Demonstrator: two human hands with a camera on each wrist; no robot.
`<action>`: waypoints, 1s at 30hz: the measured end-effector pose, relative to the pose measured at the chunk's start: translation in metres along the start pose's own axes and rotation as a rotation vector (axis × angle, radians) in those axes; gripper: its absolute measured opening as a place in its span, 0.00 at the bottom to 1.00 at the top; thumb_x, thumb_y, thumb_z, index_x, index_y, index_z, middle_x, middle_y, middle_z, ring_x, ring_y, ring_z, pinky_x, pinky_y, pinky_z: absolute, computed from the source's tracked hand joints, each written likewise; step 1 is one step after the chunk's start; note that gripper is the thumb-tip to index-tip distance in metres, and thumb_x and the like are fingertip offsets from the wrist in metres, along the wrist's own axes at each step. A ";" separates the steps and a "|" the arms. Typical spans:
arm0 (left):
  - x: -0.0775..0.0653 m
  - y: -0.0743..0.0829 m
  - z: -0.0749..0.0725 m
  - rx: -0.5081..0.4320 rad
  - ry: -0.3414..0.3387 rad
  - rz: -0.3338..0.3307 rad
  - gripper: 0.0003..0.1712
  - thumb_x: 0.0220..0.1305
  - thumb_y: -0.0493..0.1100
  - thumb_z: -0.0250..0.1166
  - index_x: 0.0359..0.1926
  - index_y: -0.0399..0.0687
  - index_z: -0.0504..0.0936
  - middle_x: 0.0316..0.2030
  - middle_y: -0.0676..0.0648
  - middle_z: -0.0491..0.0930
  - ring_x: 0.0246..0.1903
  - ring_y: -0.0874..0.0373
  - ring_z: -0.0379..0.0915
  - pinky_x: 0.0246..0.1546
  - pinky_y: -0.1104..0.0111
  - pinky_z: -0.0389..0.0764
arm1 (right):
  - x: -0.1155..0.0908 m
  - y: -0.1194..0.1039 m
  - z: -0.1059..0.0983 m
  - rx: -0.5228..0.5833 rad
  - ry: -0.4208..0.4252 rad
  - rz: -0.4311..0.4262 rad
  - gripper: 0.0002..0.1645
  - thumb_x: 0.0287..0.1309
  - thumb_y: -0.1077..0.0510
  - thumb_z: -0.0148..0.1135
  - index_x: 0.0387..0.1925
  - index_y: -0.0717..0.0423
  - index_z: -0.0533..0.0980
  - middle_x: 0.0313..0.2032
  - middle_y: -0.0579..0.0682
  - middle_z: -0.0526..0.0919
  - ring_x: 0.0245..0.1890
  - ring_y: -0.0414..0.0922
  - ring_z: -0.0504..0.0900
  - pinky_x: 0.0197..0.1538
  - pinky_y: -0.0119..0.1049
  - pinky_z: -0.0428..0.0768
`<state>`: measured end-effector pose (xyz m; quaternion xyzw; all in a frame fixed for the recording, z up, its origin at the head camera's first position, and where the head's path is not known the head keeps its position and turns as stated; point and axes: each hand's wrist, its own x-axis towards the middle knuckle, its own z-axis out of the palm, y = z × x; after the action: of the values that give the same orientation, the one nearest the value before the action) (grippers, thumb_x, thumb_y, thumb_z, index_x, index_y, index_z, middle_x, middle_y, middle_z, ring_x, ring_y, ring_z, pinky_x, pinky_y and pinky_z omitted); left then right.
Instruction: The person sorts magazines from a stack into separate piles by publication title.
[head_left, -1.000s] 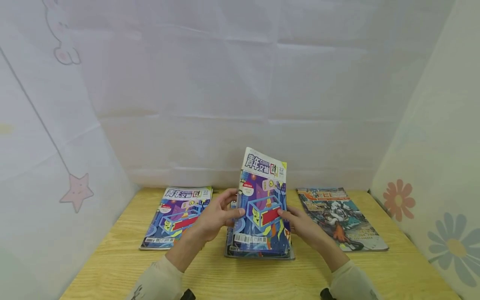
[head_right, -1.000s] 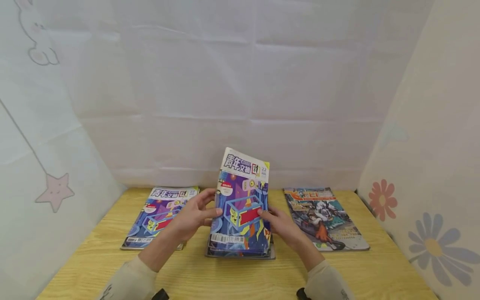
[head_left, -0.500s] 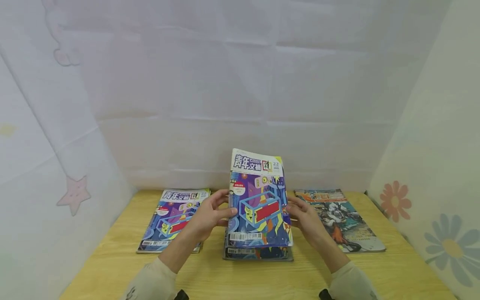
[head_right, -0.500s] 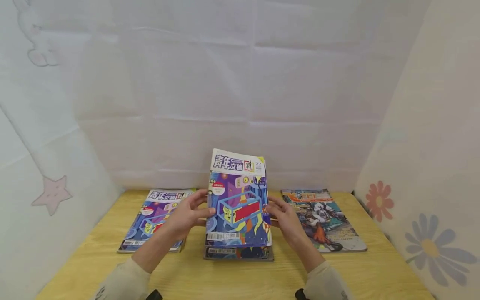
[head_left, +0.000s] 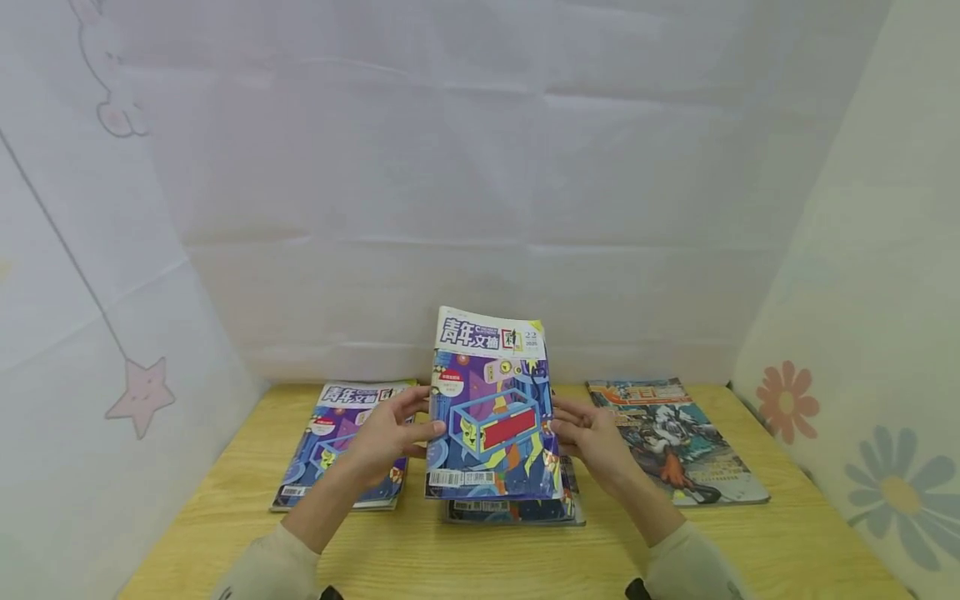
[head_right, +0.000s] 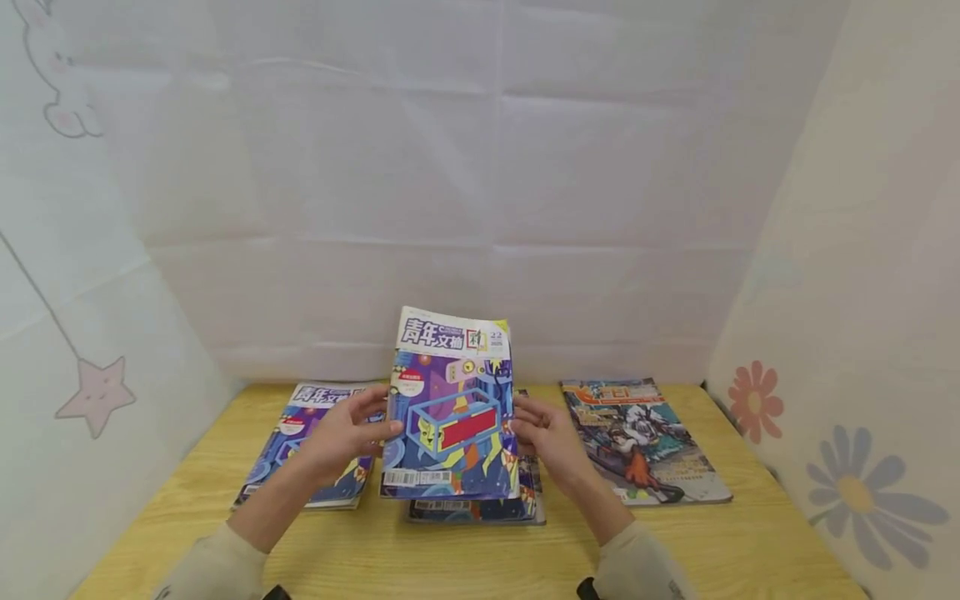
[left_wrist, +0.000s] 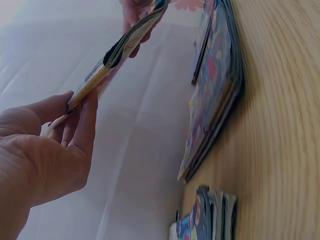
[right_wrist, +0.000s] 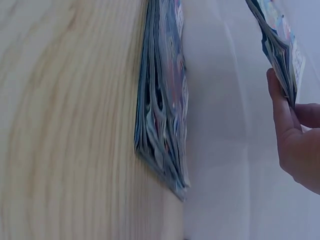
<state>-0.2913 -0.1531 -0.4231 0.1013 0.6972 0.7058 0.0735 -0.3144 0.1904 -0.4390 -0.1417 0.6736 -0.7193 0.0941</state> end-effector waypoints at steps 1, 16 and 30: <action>-0.001 -0.001 -0.003 0.006 0.004 -0.003 0.40 0.64 0.41 0.74 0.73 0.45 0.66 0.60 0.38 0.74 0.42 0.46 0.81 0.39 0.52 0.85 | 0.000 0.000 0.004 0.003 0.001 0.007 0.32 0.73 0.65 0.57 0.74 0.64 0.62 0.63 0.62 0.75 0.35 0.41 0.79 0.38 0.35 0.80; -0.019 -0.018 -0.059 0.118 0.064 -0.077 0.45 0.63 0.44 0.75 0.76 0.46 0.62 0.64 0.37 0.71 0.46 0.47 0.82 0.43 0.52 0.84 | 0.018 0.016 0.061 0.069 0.027 0.048 0.28 0.72 0.69 0.55 0.71 0.69 0.65 0.59 0.67 0.78 0.49 0.54 0.85 0.46 0.44 0.85; -0.020 -0.035 -0.103 0.247 0.081 -0.123 0.42 0.64 0.41 0.73 0.74 0.39 0.64 0.58 0.35 0.74 0.44 0.45 0.81 0.41 0.53 0.85 | 0.035 0.046 0.106 0.176 0.045 0.183 0.32 0.70 0.69 0.56 0.73 0.69 0.63 0.53 0.61 0.80 0.29 0.39 0.77 0.32 0.31 0.78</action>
<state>-0.2981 -0.2572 -0.4598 0.0382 0.7862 0.6121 0.0755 -0.3147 0.0757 -0.4767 -0.0546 0.6200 -0.7669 0.1565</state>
